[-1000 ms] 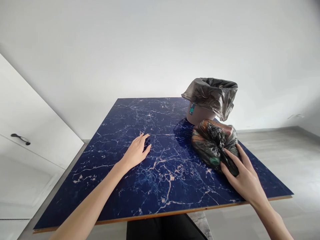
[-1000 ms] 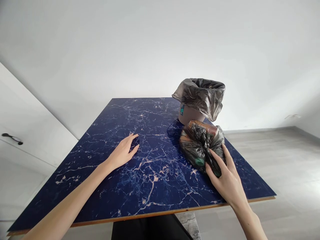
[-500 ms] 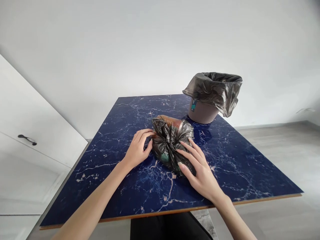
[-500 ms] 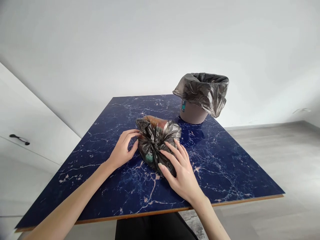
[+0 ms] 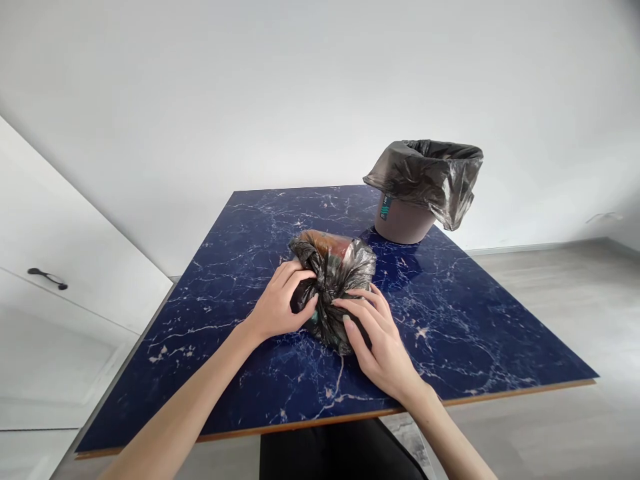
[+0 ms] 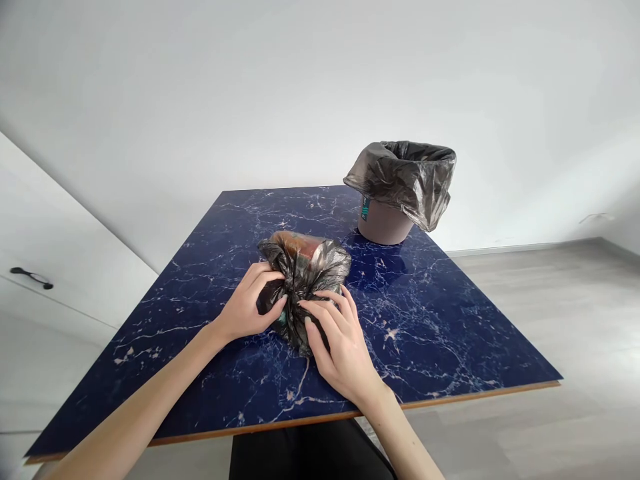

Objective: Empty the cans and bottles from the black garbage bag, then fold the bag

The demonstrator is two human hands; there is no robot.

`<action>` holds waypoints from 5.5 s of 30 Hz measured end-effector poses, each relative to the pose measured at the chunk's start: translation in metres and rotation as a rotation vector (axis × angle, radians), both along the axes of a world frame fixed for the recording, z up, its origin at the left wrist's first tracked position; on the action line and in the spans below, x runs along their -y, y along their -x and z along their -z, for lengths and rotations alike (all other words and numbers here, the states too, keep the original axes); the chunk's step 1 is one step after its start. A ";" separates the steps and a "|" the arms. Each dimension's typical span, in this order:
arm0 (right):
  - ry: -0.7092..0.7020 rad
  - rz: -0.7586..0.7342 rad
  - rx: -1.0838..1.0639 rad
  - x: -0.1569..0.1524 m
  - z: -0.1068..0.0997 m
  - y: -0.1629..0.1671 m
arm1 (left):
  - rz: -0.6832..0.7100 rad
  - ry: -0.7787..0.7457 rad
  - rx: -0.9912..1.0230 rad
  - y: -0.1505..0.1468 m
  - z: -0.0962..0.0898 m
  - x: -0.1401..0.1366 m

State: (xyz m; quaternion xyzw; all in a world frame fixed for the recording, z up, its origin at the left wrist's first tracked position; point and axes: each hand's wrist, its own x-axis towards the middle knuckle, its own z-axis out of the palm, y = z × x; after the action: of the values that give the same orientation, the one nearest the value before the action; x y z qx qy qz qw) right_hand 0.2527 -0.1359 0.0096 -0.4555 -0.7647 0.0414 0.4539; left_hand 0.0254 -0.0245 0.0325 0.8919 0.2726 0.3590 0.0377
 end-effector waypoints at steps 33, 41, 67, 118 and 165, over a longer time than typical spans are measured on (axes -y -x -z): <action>-0.065 0.240 -0.125 0.009 -0.001 0.004 | -0.012 0.035 0.164 -0.010 0.003 0.008; -0.119 0.305 -0.184 0.008 0.001 0.000 | -0.067 -0.008 0.201 -0.010 0.004 0.005; -0.120 0.240 -0.139 0.008 0.003 0.000 | 0.004 0.148 0.301 -0.014 -0.002 0.011; 0.365 0.345 -0.829 0.029 0.036 -0.072 | -0.173 -0.022 -0.238 -0.008 -0.047 0.119; 0.424 0.377 -0.723 0.032 0.035 -0.075 | 0.148 0.263 -0.306 -0.047 -0.078 0.067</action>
State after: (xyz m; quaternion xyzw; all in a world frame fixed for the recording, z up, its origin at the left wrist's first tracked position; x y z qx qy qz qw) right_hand 0.3282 -0.1675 -0.0253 -0.6258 -0.4357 0.2701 0.5879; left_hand 0.0724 -0.0913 0.1108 0.9410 0.2531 0.1771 0.1380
